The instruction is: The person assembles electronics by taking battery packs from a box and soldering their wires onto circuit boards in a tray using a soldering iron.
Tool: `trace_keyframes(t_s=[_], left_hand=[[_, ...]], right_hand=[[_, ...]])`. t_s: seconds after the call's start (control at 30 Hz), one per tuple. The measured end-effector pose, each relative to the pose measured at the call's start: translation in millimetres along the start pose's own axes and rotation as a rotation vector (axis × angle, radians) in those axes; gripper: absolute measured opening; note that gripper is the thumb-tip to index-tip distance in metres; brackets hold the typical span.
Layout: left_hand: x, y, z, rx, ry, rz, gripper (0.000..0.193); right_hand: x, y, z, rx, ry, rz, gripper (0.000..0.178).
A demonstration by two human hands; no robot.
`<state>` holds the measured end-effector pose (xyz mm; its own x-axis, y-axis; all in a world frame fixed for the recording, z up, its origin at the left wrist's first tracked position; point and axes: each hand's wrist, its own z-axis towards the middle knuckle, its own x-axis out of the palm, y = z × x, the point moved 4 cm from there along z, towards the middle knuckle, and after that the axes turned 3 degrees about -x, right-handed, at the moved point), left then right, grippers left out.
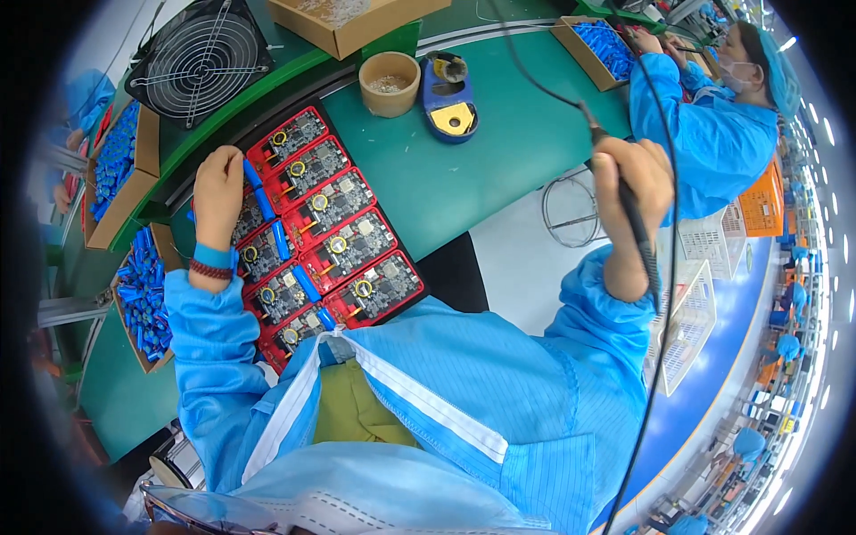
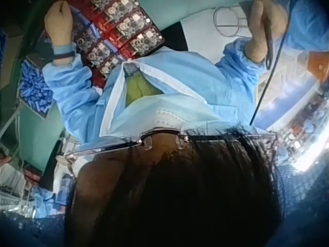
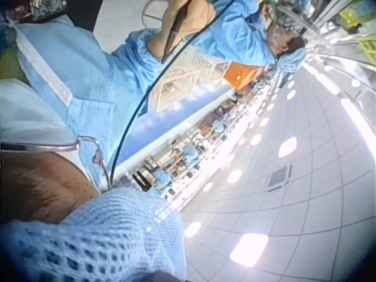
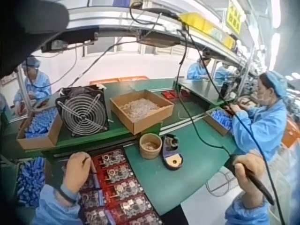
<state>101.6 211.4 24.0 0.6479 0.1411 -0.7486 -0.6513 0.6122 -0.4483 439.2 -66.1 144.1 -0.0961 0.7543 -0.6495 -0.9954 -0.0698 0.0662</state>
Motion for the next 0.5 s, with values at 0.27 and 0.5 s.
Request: trace_keyframes(t_s=[0.27,0.5], left_hand=[[-82.6,-43.1,-73.2,-0.195,0.121,-0.164,0.019],[-133.0,-36.6,-196.3,-0.510,0.030,-0.130,0.023]], right_hand=[[65.0,-16.7,-22.1,0.184,-0.158,0.430,0.006],[167.5,-28.1,-2.3,0.346,-0.119,0.512,0.015]])
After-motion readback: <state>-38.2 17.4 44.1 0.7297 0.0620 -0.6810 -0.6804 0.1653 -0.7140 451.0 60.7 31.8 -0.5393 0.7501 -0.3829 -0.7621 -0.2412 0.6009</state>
